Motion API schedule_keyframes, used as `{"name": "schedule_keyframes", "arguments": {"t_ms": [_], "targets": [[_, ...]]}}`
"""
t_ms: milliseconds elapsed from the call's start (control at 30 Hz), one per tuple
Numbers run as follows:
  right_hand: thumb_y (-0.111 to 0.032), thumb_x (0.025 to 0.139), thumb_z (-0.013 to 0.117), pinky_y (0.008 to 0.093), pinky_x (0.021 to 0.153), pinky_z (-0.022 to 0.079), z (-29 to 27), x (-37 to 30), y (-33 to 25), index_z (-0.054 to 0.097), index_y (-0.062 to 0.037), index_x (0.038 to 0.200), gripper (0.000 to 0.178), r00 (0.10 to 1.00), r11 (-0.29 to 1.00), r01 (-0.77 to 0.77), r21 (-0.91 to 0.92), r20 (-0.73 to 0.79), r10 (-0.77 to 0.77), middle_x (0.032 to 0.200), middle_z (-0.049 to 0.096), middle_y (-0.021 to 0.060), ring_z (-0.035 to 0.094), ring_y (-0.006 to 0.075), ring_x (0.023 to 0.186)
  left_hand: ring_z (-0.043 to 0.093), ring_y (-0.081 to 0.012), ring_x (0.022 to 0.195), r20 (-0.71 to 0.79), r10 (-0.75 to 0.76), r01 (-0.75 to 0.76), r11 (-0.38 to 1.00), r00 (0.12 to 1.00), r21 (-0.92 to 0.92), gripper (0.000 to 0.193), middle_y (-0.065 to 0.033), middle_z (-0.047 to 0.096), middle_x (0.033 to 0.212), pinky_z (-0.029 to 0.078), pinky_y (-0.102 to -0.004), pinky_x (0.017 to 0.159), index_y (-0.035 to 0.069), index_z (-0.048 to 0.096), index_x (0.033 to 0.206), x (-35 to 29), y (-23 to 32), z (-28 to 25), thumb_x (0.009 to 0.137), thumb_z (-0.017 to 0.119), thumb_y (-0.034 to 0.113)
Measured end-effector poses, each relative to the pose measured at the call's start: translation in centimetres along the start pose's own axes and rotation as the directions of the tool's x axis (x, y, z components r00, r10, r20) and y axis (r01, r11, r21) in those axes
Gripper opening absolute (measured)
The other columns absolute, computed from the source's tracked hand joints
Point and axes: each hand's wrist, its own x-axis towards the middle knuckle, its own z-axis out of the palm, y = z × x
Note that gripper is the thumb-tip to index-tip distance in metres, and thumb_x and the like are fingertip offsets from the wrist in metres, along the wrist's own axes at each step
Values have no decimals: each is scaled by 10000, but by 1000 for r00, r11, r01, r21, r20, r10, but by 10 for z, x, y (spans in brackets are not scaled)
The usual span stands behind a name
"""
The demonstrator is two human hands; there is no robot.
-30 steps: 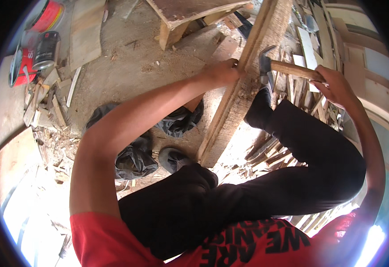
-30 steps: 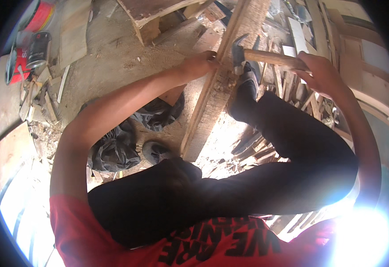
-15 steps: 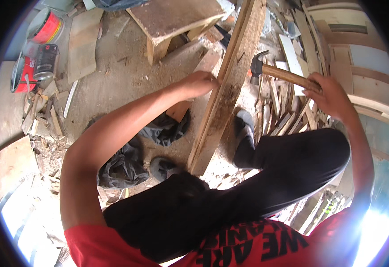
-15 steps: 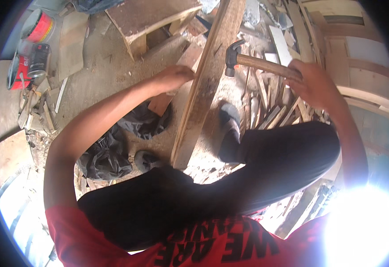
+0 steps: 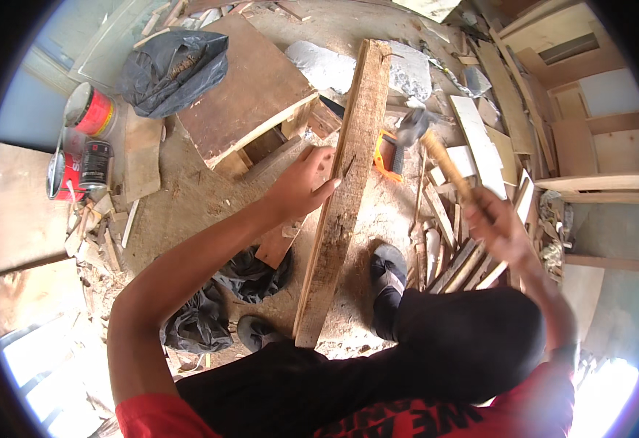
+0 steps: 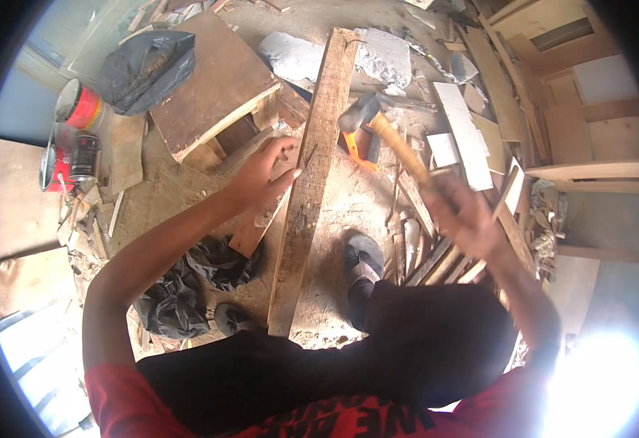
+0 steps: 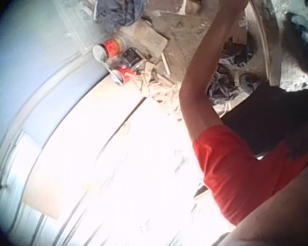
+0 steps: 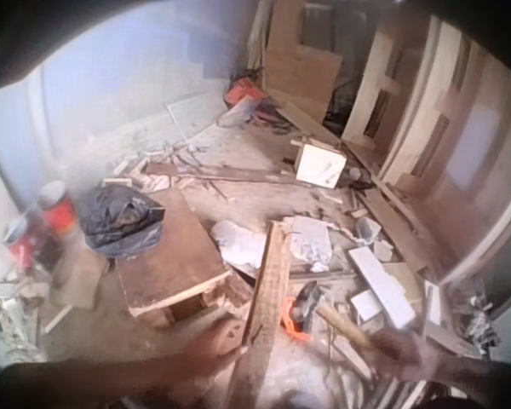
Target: The person uses a hammer to split a long wooden plank into smaller pieces. They repeatedly strike the wood, reposition it, and separate the split sections while sitting on the floor.
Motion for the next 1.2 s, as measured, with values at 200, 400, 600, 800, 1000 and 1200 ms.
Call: {"name": "schedule_keyframes", "arguments": {"t_ms": [200, 400, 600, 800, 1000, 1200], "targets": [[-93, 933, 668, 324, 680, 524, 51, 11, 71, 473, 28, 1173, 332, 985, 984, 167, -55, 52, -164, 943, 617, 112, 621, 150, 830, 641, -309, 1014, 369, -152, 59, 966, 917, 254, 349, -161, 644, 1102, 509, -410, 885, 33, 569, 1234, -49, 8, -33, 921, 651, 165], [-113, 966, 630, 316, 683, 514, 46, 14, 48, 473, 18, 1204, 313, 963, 967, 240, 82, -148, -227, 927, 619, 119, 605, 157, 789, 630, -418, 1010, 224, -155, 98, 964, 962, 246, 343, -209, 635, 1113, 514, -449, 871, 15, 561, 1173, -28, 39, -29, 929, 647, 240], [-43, 949, 620, 378, 749, 536, 57, 50, 34, 489, 30, 1253, 338, 669, 806, 468, -361, -451, -591, 984, 625, 203, 675, 287, 848, 612, -359, 1156, 60, -318, 282, 901, 946, 331, 655, -253, 603, 1258, 479, -421, 977, 10, 489, 1362, 4, 27, 5, 908, 660, 450], [-79, 848, 722, 431, 822, 549, 39, 68, 22, 555, 18, 1154, 361, 805, 754, 385, -532, -206, -556, 1091, 608, 185, 668, 382, 938, 556, -352, 1240, 435, -586, 552, 805, 684, 217, 852, -269, 577, 1307, 432, -419, 1032, -70, 451, 1386, -18, 2, 28, 914, 547, 633], [-111, 906, 613, 496, 588, 584, 61, 82, 37, 438, -36, 1221, 369, 820, 580, 375, -723, -32, -571, 1134, 511, 188, 663, 400, 763, 632, -386, 1091, 371, -555, 519, 831, 744, 202, 860, -302, 639, 1160, 477, -432, 939, -76, 577, 1236, -33, 6, 35, 899, 489, 710], [-177, 946, 619, 522, 649, 534, 75, 70, 38, 474, -37, 1220, 340, 912, 577, 377, -725, 184, -366, 959, 632, 230, 657, 436, 824, 653, -318, 1066, 484, -523, 404, 852, 702, 335, 786, -229, 678, 1113, 501, -383, 915, -59, 556, 1269, -34, -16, 22, 837, 694, 584]]}}
